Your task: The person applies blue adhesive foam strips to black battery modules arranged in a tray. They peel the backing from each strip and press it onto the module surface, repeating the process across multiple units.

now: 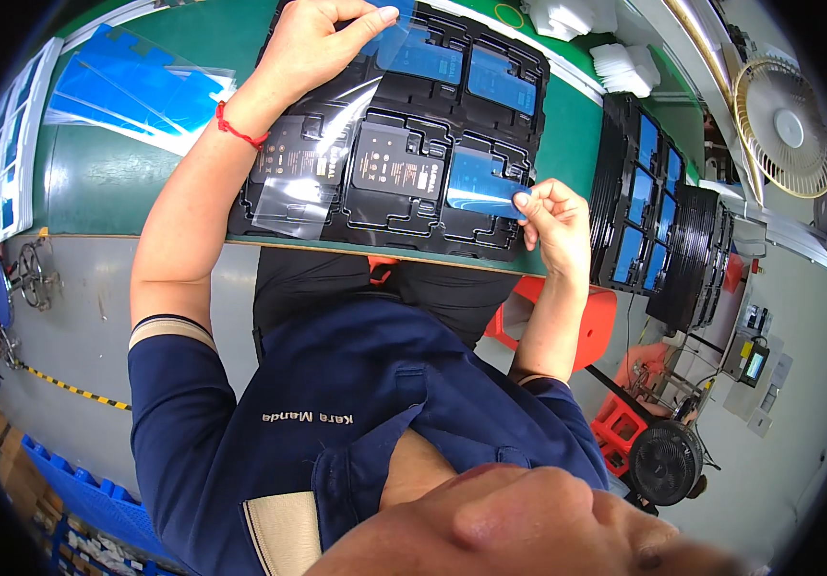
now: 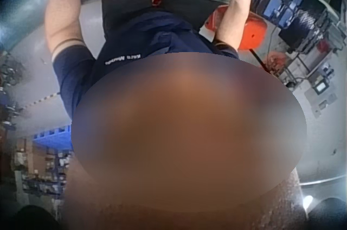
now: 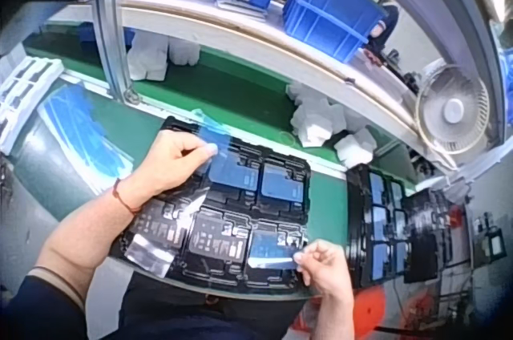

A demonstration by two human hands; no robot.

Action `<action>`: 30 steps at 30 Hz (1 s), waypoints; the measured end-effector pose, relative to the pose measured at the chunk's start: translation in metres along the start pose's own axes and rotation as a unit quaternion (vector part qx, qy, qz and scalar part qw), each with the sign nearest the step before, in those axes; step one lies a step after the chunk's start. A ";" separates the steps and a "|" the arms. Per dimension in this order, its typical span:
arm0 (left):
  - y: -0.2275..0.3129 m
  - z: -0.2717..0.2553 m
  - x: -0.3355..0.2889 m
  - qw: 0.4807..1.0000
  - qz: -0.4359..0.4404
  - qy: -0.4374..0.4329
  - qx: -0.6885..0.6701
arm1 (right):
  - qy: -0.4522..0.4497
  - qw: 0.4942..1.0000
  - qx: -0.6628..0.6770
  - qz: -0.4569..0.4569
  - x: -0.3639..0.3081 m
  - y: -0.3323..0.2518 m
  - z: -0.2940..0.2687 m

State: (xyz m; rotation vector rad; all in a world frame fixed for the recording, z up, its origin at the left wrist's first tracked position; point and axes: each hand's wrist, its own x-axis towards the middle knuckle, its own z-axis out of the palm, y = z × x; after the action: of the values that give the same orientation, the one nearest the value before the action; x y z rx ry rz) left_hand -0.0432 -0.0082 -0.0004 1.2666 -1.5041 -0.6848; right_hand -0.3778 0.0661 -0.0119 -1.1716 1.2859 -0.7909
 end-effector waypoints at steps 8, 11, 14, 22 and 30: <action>0.001 -0.001 0.000 1.000 0.001 -0.002 0.010 | 0.001 1.000 -0.006 0.002 0.001 0.001 -0.001; 0.000 0.000 0.000 1.000 0.006 -0.002 0.003 | 0.001 1.000 -0.009 0.004 0.002 0.001 -0.001; 0.000 0.000 0.000 1.000 0.004 -0.004 0.008 | 0.002 1.000 -0.009 0.005 0.002 0.002 -0.002; -0.001 0.001 0.000 1.000 0.013 -0.001 -0.001 | 0.015 0.999 -0.045 0.008 0.002 0.000 0.002; -0.001 0.002 0.000 1.000 0.014 0.001 -0.003 | 0.037 0.995 -0.097 0.008 -0.001 -0.005 0.009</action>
State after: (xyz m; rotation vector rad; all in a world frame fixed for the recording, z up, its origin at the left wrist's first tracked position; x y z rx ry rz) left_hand -0.0443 -0.0087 -0.0018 1.2393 -1.5147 -0.6690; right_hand -0.3689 0.0672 -0.0082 -1.2938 1.4576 -0.7148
